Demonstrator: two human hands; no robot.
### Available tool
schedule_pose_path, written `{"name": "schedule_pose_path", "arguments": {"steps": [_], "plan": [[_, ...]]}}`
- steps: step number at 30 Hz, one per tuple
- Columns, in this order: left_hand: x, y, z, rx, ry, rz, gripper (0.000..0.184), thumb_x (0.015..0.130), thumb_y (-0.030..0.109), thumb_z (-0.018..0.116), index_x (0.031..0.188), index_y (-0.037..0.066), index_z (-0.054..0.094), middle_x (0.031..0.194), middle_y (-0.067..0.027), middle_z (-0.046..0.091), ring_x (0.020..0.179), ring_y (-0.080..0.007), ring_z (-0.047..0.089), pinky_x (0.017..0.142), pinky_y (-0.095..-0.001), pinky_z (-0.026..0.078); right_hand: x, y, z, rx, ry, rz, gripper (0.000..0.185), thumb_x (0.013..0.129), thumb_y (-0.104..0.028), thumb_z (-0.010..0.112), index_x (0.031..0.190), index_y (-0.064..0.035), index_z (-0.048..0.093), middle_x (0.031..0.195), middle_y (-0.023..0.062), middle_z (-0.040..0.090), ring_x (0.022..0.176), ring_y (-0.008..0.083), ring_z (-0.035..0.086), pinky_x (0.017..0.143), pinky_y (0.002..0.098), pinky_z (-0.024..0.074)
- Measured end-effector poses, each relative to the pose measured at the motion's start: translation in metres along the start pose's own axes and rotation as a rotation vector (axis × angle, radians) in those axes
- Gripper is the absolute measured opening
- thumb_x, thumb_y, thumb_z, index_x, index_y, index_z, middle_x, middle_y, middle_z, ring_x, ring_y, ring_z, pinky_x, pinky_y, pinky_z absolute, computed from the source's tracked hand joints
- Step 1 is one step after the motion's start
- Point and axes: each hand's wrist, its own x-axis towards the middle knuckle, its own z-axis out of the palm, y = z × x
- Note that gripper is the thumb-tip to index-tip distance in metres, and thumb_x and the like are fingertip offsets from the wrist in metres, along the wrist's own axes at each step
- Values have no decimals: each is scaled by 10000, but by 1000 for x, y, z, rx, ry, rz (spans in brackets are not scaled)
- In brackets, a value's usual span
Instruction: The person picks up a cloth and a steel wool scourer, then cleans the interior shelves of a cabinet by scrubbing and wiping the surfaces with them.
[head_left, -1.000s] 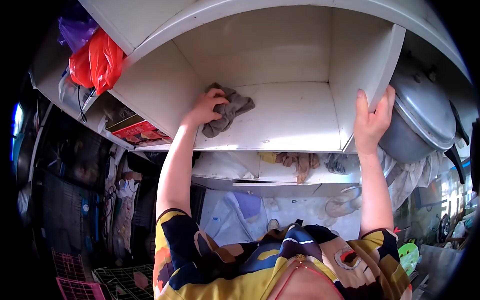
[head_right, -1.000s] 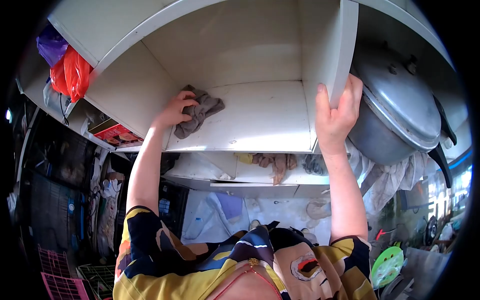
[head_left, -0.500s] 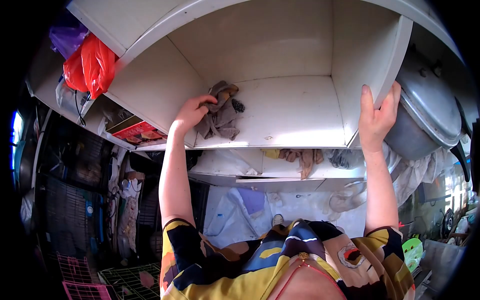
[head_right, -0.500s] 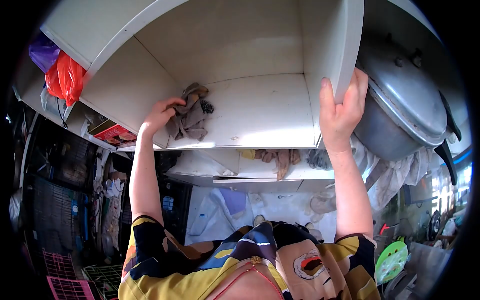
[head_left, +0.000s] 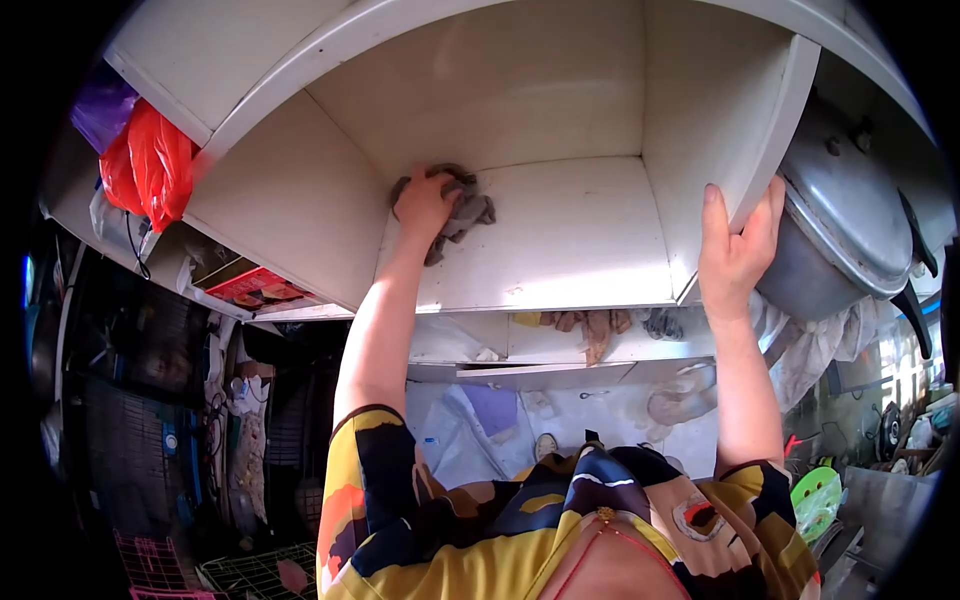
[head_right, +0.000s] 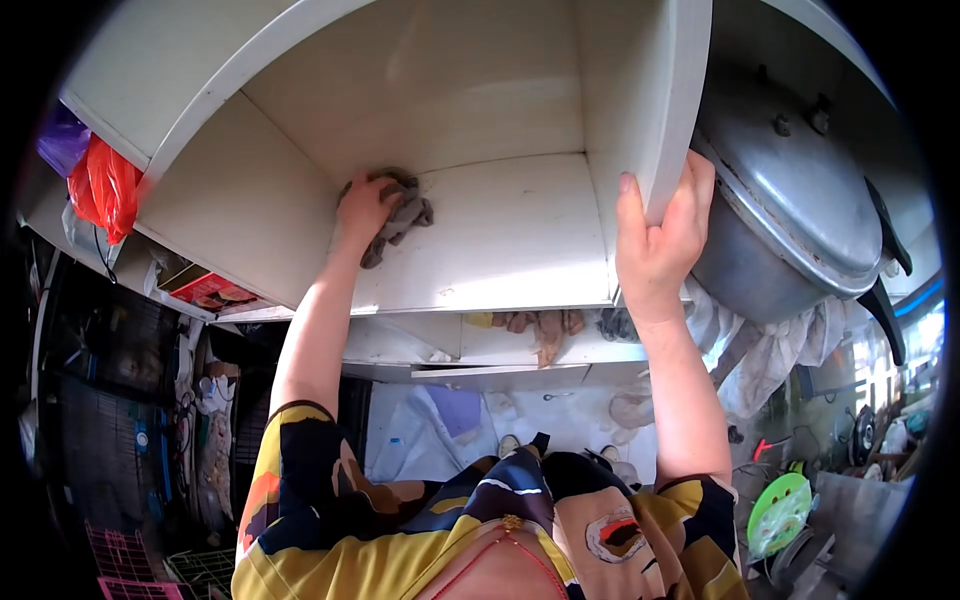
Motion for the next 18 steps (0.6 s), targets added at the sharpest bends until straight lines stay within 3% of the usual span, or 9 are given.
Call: {"name": "schedule_pose_path", "arguments": {"steps": [4, 8, 10, 13, 15, 18], "plan": [[19, 6, 6, 131, -50, -22, 223, 798, 269, 667, 1010, 202, 696, 1127, -61, 577, 974, -297, 616, 766, -436, 513, -2, -1, 3, 72, 24, 59, 273, 849, -39, 622, 1097, 43, 541, 1116, 173, 533, 1022, 314, 524, 905, 355, 398], [23, 55, 15, 106, -80, 45, 182, 803, 240, 637, 966, 181, 691, 1065, -84, 608, 963, -314, 622, 768, -441, 516, -1, 1, 3, 75, 31, 39, 276, 845, -34, 623, 1096, 45, 539, 1114, 175, 532, 1021, 317, 524, 903, 356, 399], [26, 72, 22, 118, -104, 98, 212, 807, 294, 639, 1000, 215, 678, 1004, -89, 657, 957, -310, 621, 753, -441, 509, 0, 1, 1, 21, 3, -12, 365, 819, -11, 625, 1160, 48, 508, 1094, 190, 523, 979, 319, 528, 856, 374, 431], [19, 61, 15, 62, -83, 149, 186, 815, 255, 614, 981, 196, 673, 1018, -99, 655, 965, -321, 617, 767, -445, 504, 0, -1, -1, 29, -27, 30, 358, 819, -4, 621, 1156, 43, 512, 1099, 187, 522, 979, 316, 528, 854, 373, 430], [24, 28, 3, 131, -186, 47, 206, 821, 191, 579, 1003, 197, 675, 1086, -100, 623, 986, -327, 607, 778, -452, 498, 1, -2, -1, 33, -29, 22, 353, 820, -3, 618, 1154, 43, 512, 1103, 186, 521, 981, 315, 528, 853, 374, 430], [25, -8, 1, 215, -156, -17, 265, 826, 168, 543, 1043, 228, 681, 1118, -92, 613, 996, -308, 612, 784, -449, 502, 0, -1, 1, 41, -4, 27, 347, 822, 1, 611, 1152, 45, 512, 1110, 187, 520, 984, 314, 527, 853, 376, 430]]}}
